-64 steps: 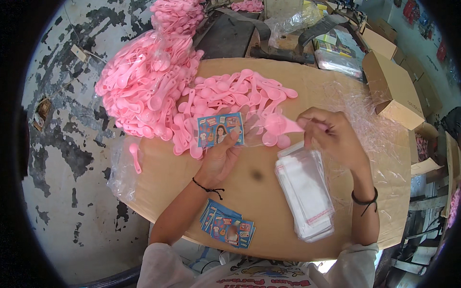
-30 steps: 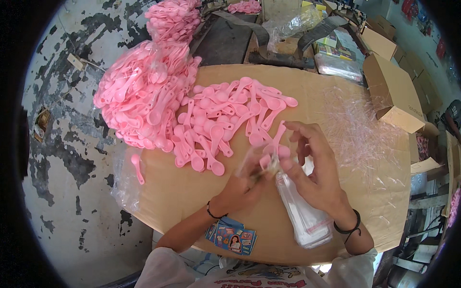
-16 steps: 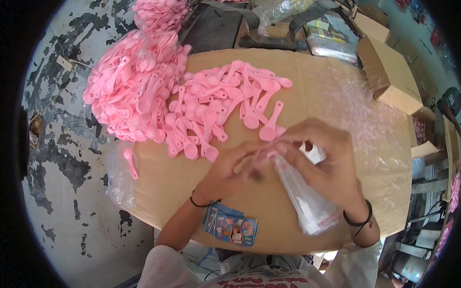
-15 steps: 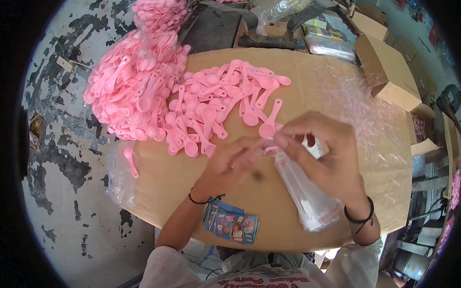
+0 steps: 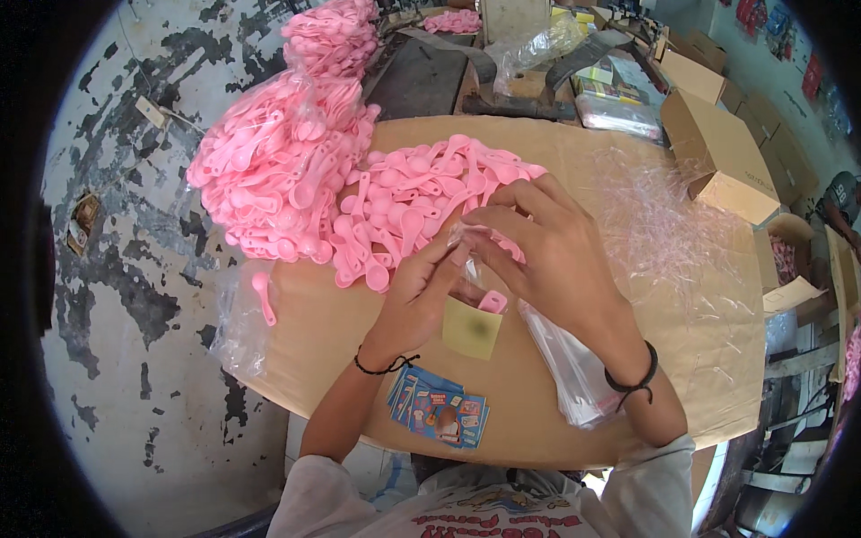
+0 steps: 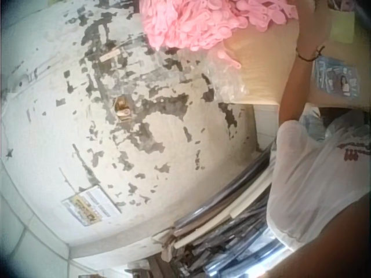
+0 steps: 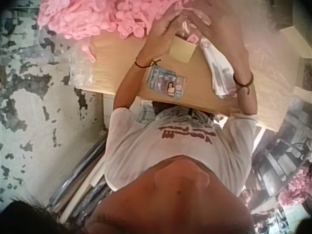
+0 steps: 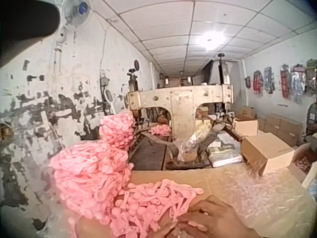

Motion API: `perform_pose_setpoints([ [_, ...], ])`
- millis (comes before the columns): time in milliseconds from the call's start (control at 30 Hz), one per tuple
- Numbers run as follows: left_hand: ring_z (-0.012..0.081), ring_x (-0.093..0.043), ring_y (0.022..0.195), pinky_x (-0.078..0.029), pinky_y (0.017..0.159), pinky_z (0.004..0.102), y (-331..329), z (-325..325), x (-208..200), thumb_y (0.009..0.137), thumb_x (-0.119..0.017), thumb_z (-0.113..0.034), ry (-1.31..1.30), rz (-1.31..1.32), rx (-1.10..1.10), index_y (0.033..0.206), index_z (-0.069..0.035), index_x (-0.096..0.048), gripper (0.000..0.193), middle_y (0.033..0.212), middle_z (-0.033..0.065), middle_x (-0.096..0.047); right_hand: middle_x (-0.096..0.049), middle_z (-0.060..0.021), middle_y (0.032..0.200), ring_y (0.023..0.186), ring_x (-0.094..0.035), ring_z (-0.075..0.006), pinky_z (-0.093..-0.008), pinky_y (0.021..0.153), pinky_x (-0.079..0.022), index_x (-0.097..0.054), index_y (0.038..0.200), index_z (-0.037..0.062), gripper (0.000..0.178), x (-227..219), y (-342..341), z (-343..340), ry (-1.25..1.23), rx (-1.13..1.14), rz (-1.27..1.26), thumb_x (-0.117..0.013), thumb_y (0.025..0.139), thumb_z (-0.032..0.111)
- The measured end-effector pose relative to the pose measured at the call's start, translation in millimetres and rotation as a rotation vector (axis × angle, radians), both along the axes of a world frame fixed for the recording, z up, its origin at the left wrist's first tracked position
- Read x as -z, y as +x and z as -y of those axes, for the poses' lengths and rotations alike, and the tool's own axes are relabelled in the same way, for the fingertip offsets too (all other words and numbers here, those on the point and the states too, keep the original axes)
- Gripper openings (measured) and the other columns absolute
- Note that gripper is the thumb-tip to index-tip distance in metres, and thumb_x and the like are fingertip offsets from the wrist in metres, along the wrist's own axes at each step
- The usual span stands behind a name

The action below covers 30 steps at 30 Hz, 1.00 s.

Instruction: Placing a plastic pink item and a paper card into a small plastic sleeve.

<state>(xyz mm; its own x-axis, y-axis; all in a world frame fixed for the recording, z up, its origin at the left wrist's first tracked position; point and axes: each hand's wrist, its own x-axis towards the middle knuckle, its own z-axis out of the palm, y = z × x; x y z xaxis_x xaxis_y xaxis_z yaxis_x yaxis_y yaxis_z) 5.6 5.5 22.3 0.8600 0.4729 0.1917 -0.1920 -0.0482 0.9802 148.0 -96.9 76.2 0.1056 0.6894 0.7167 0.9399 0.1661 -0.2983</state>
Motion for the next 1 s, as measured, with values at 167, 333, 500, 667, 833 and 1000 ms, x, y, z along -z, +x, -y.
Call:
perform_pose_setpoints([
  [167,0.0140,-0.066,0.067,-0.048,0.058,0.0271,3,-4,12,0.100,-0.040,-0.009,0.209,-0.069,-0.052,0.126,0.005,-0.050,0.030,0.073,0.0101,-0.060,-0.064,-0.0062,0.084,0.084,-0.060,-0.0240,-0.0357,0.073,-0.050,-0.071,0.087,0.0066,0.014,6,12,2,-0.124,-0.014,0.053,-0.073,0.076,0.014],
  [333,0.0148,-0.069,0.069,-0.053,0.060,0.0256,2,-6,0,0.102,-0.041,-0.010,0.333,-0.203,0.038,0.122,0.009,-0.050,0.030,0.077,0.0086,-0.063,-0.067,-0.0068,0.082,0.084,-0.062,-0.0239,-0.0359,0.075,-0.050,-0.071,0.085,0.0072,0.012,13,18,3,-0.229,-0.037,0.138,-0.071,0.076,0.016],
  [500,0.0127,-0.065,0.065,-0.052,0.059,0.0253,9,-4,19,0.101,-0.042,-0.010,0.469,-0.193,-0.035,0.119,0.008,-0.052,0.027,0.077,0.0097,-0.062,-0.066,-0.0122,0.077,0.069,-0.063,-0.0249,-0.0346,0.067,-0.051,-0.069,0.085,0.0035,0.012,31,24,-4,-0.261,0.015,-0.163,-0.069,0.076,0.011],
  [667,0.0123,-0.064,0.074,-0.053,0.065,0.0246,13,-4,18,0.104,-0.039,-0.018,-0.030,-0.039,-0.062,0.125,0.002,-0.051,0.032,0.097,0.0065,-0.063,-0.062,-0.0040,0.072,0.062,-0.054,-0.0100,-0.0245,0.058,-0.045,-0.066,0.095,0.0002,0.012,17,46,4,0.000,0.045,-0.565,-0.061,0.087,0.007],
  [833,0.0112,-0.063,0.077,-0.053,0.068,0.0258,15,-32,35,0.104,-0.040,-0.028,-0.230,-0.017,-0.107,0.130,-0.001,-0.050,0.039,0.103,0.0052,-0.063,-0.061,-0.0023,0.079,0.067,-0.052,-0.0078,-0.0226,0.058,-0.041,-0.066,0.098,-0.0016,0.017,-15,119,60,-0.081,-0.238,-0.763,-0.064,0.089,0.013],
  [1000,0.0099,-0.062,0.088,-0.053,0.076,0.0261,28,-27,17,0.102,-0.045,-0.035,-0.242,-0.164,0.098,0.128,-0.001,-0.053,0.043,0.105,0.0046,-0.064,-0.065,-0.0056,0.085,0.073,-0.057,-0.0115,-0.0250,0.071,-0.045,-0.064,0.099,-0.0029,0.020,110,269,112,-0.119,0.546,0.554,-0.067,0.087,0.013],
])
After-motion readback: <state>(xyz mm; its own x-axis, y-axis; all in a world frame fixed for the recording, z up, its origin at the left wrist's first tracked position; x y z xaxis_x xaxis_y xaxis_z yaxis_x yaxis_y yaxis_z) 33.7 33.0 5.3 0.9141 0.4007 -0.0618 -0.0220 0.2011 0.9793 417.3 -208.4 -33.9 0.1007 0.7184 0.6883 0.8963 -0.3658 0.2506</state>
